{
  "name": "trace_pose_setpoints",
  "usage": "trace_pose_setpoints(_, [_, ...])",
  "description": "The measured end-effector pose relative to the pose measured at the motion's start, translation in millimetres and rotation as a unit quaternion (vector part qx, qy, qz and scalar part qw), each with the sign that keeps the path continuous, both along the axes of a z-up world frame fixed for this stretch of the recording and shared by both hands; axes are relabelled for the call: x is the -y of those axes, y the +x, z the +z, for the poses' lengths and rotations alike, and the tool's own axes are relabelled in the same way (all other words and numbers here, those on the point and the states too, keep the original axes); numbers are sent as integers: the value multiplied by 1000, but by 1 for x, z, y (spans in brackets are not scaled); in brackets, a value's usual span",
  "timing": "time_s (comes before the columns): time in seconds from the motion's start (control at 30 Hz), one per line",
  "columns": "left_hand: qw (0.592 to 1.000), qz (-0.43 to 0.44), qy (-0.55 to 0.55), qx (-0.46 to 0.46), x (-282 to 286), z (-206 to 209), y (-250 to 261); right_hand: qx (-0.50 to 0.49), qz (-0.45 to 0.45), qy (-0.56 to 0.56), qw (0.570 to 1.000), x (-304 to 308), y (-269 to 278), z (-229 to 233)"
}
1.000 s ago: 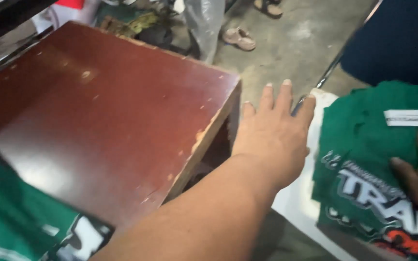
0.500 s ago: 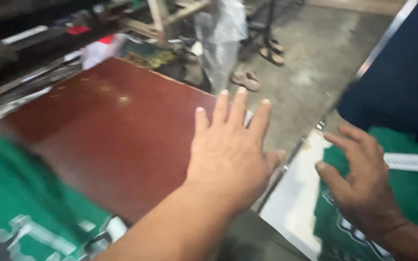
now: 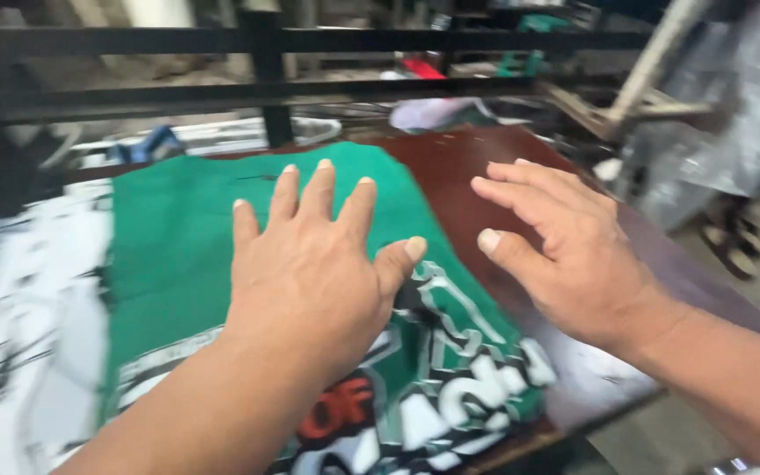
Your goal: Attaching brand tags to t-shirts using plastic fasteners by hand.
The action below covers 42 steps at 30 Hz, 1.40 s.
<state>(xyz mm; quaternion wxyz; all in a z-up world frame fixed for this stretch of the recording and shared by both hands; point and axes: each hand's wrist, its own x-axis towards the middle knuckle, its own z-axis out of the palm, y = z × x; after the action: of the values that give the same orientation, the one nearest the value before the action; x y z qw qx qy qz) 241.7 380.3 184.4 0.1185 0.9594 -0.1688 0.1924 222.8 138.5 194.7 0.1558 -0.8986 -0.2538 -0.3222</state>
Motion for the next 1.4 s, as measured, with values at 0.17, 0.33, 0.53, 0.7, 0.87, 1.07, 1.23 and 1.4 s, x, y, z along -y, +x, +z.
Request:
trace_pose_setpoints(0.17, [993,105,11,56,-50,-29,-16,-123,32,-28,991,-68,34,-3])
trace_pose_setpoints(0.33, [994,89,-54,31,-49,-43,-26,-223,-17,-123,967,-94,39,-28])
trace_pose_setpoints(0.53, [990,121,11,68,-52,-51,-23,-141,14,-156,977,-85,40,-41])
trace_pose_setpoints(0.7, [989,135,11,61,-55,-55,-18,-46,-1,-233,971,-79,47,-60])
trace_pose_setpoints(0.87, [982,139,-91,85,-56,-44,-26,-17,-3,-270,963,-77,54,-66])
trace_pose_setpoints(1.07, [976,107,-141,123,-54,-40,-35,-70,-5,-237,969,-78,53,-61])
trace_pose_setpoints(1.23, [974,132,-116,146,-55,-40,-36,-66,21,-208,976,-82,45,-54])
trace_pose_setpoints(1.4, [970,157,-111,151,-58,-44,-31,-135,35,-165,976,-88,40,-42])
